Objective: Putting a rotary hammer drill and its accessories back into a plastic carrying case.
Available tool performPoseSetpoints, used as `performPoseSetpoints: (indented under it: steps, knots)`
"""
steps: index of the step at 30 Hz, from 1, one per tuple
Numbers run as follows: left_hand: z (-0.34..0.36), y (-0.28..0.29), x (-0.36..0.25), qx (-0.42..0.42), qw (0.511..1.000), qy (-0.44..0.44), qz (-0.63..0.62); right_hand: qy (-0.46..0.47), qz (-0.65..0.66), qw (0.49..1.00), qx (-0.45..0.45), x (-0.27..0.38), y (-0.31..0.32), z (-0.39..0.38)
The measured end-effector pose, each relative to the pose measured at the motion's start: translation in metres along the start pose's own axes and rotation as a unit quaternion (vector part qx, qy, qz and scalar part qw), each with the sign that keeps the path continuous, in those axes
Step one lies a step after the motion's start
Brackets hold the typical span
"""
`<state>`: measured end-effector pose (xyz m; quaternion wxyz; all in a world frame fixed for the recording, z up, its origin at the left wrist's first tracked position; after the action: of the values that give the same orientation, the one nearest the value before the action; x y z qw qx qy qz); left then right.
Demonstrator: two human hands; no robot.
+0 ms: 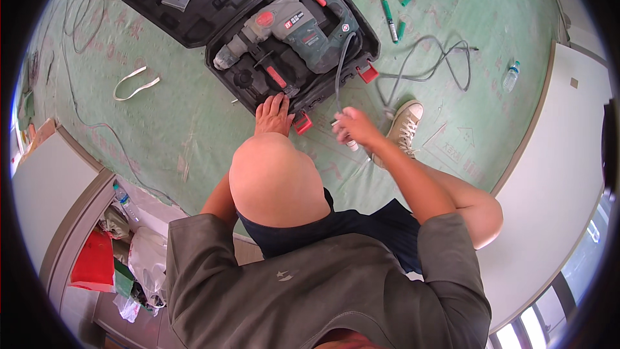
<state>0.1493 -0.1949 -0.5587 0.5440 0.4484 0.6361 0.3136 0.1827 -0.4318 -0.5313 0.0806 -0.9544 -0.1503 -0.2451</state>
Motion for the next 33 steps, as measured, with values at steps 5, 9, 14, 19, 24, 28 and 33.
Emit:
performPoseSetpoints:
  steps: [5, 9, 14, 19, 24, 28, 33]
  knots:
    - [-0.002, 0.001, 0.000, -0.003, 1.000, -0.002, 0.008, 0.112, 0.085, 0.989, -0.039, 0.060, -0.023, 0.034]
    - [0.001, 0.005, -0.002, 0.008, 1.000, -0.008, 0.002, 0.180, 0.107, 0.954, -0.215, 0.110, -0.005, 0.052]
    - [-0.001, 0.009, -0.003, 0.002, 1.000, -0.016, -0.010, 0.164, -0.036, 0.946, -0.277, 0.115, 0.006, 0.066]
    - [0.001, 0.008, -0.004, 0.003, 1.000, -0.025, -0.007, 0.103, -0.009, 0.938, -0.332, 0.107, 0.008, 0.080]
    - [0.000, 0.008, -0.001, 0.003, 1.000, -0.023, 0.011, 0.157, 0.080, 0.947, -0.268, 0.106, 0.009, 0.080]
    - [0.000, 0.010, -0.003, 0.008, 0.999, -0.030, -0.006, 0.139, 0.081, 0.956, -0.246, 0.121, 0.029, 0.093]
    - [-0.001, 0.010, 0.000, 0.010, 1.000, -0.027, -0.005, 0.057, 0.079, 0.946, -0.309, 0.116, 0.040, 0.102]
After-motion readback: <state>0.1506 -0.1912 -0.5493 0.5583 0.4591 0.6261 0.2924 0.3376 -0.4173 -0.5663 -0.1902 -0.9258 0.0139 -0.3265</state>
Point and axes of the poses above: each hand's wrist, its own z-axis towards the middle knuckle, its own y-axis out of the back of the hand, x = y × z, the point moved 4 cm from there along z, towards the middle knuckle, and after that the axes turned 3 degrees about y, right-handed, at the moved point
